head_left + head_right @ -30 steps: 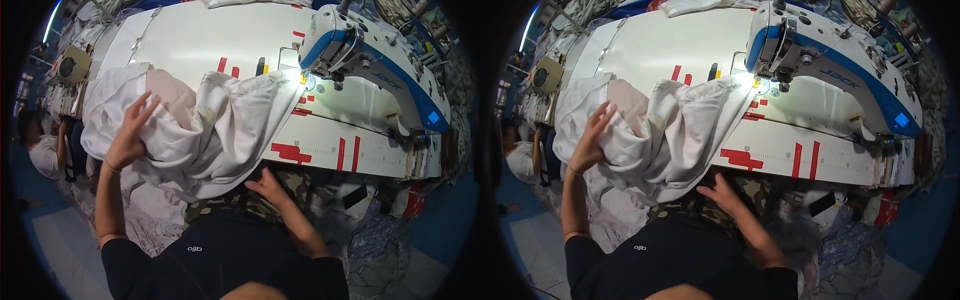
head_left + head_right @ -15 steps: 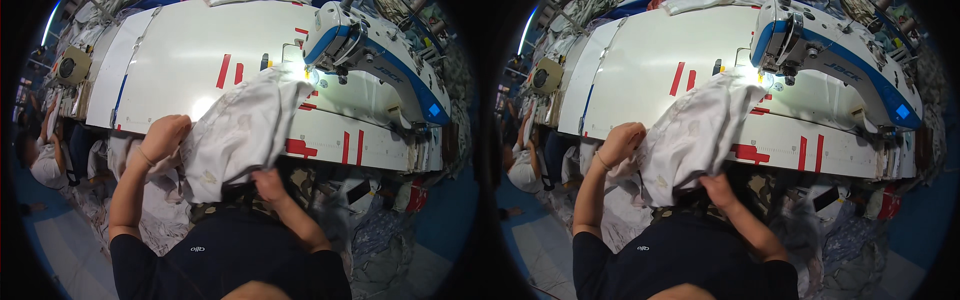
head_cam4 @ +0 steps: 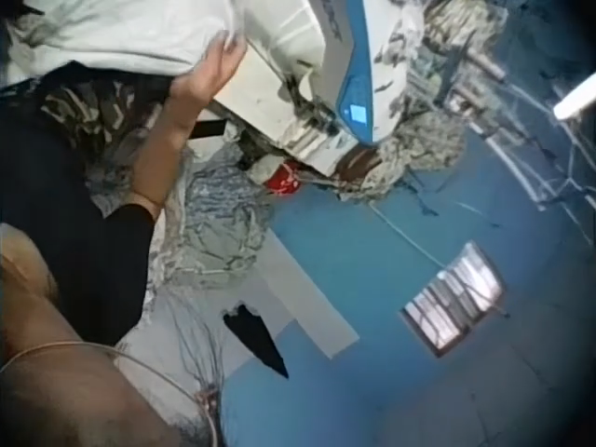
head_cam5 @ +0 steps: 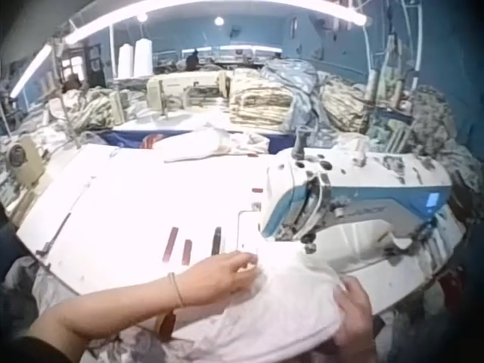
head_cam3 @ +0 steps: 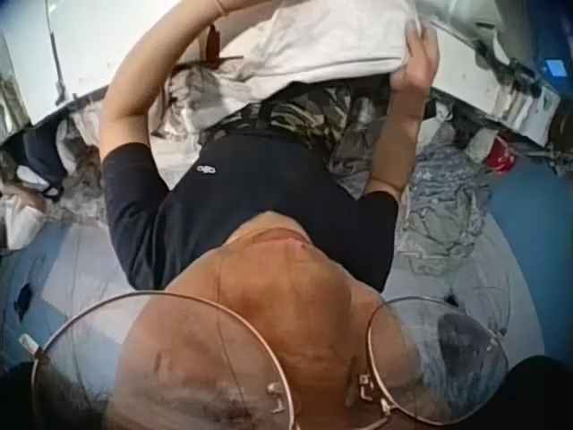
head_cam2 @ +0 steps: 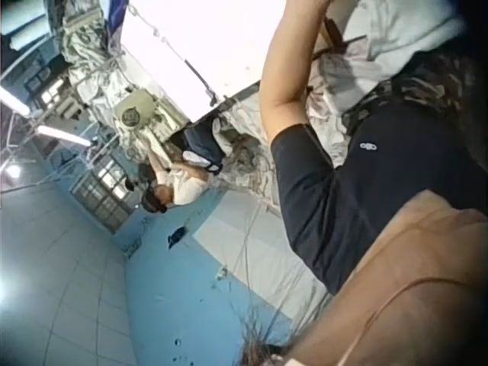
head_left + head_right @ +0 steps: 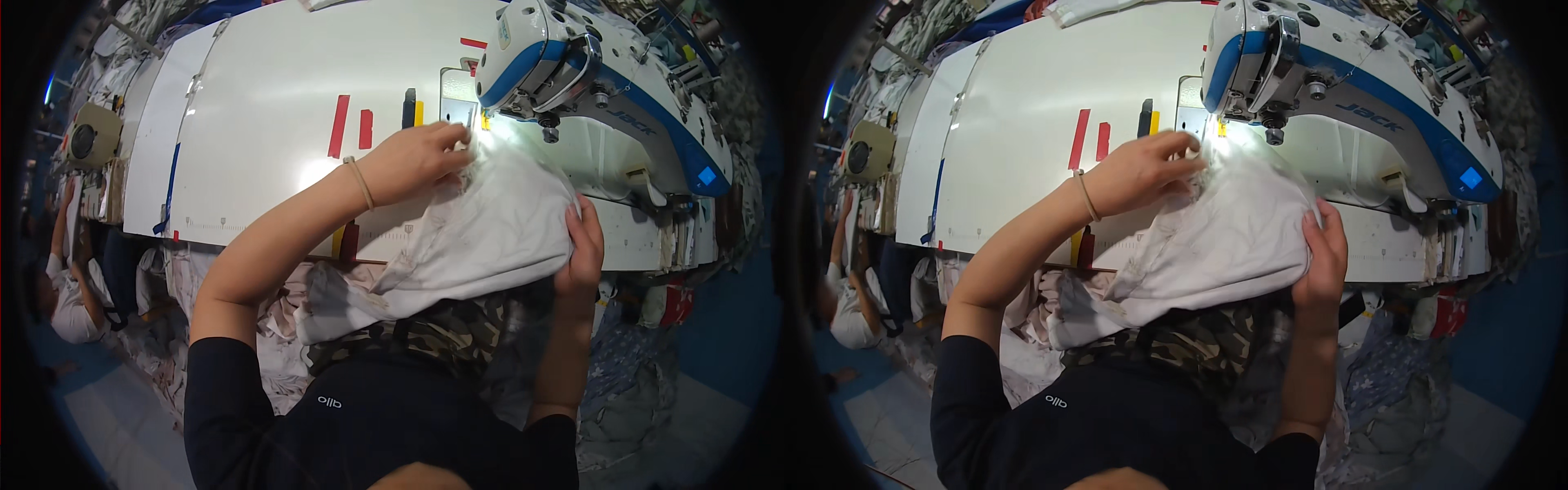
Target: Sewing pieces of white fabric together using an industrial sewing machine to assemble pillows or pillowcases.
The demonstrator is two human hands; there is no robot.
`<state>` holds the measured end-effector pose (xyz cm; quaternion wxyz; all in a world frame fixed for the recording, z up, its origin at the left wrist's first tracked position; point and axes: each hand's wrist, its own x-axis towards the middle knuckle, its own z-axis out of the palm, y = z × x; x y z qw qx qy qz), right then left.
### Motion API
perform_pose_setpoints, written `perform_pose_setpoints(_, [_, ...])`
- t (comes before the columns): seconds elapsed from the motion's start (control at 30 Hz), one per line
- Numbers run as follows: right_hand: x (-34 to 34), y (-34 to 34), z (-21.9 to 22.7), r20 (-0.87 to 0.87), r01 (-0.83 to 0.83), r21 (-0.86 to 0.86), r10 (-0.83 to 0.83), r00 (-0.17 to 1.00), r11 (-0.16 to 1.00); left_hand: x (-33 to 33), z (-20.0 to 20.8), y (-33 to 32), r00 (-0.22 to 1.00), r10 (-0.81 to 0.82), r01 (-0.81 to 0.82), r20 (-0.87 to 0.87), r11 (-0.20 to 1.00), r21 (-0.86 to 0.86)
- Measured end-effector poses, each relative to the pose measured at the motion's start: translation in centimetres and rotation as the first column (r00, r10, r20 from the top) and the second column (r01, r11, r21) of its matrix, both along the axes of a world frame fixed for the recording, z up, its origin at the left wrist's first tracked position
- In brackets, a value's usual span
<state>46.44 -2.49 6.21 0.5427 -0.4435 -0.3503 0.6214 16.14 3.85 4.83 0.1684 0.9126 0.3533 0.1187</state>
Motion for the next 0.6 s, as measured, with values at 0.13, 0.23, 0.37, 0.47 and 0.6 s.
perform_pose_setpoints(0.13, [-1.4,4.2,-0.6,0.243,-0.05,0.049,0.036,0.969,0.998,1.8,0.7,2.0,0.995,-0.033,-0.011,0.094,0.904,0.428])
perform_pose_setpoints(0.23, [-0.5,7.5,-0.3,0.482,0.001,0.086,-0.043,0.875,0.996,1.4,-1.2,1.5,0.99,0.077,-0.108,0.118,0.954,0.281])
perform_pose_setpoints(0.37, [0.4,9.9,-1.4,0.592,-0.065,0.172,-0.051,0.804,0.983,3.3,-2.0,0.1,0.941,0.197,-0.269,0.275,0.928,0.259])
perform_pose_setpoints(0.47, [1.5,10.8,-3.3,0.667,-0.106,0.269,-0.105,0.737,0.957,4.3,-1.2,-0.1,0.944,0.24,-0.296,0.228,0.921,0.255])
perform_pose_setpoints(0.6, [1.1,10.7,-3.2,0.677,-0.126,0.252,-0.082,0.731,0.96,4.0,-0.9,-0.1,0.946,0.25,-0.296,0.204,0.924,0.242])
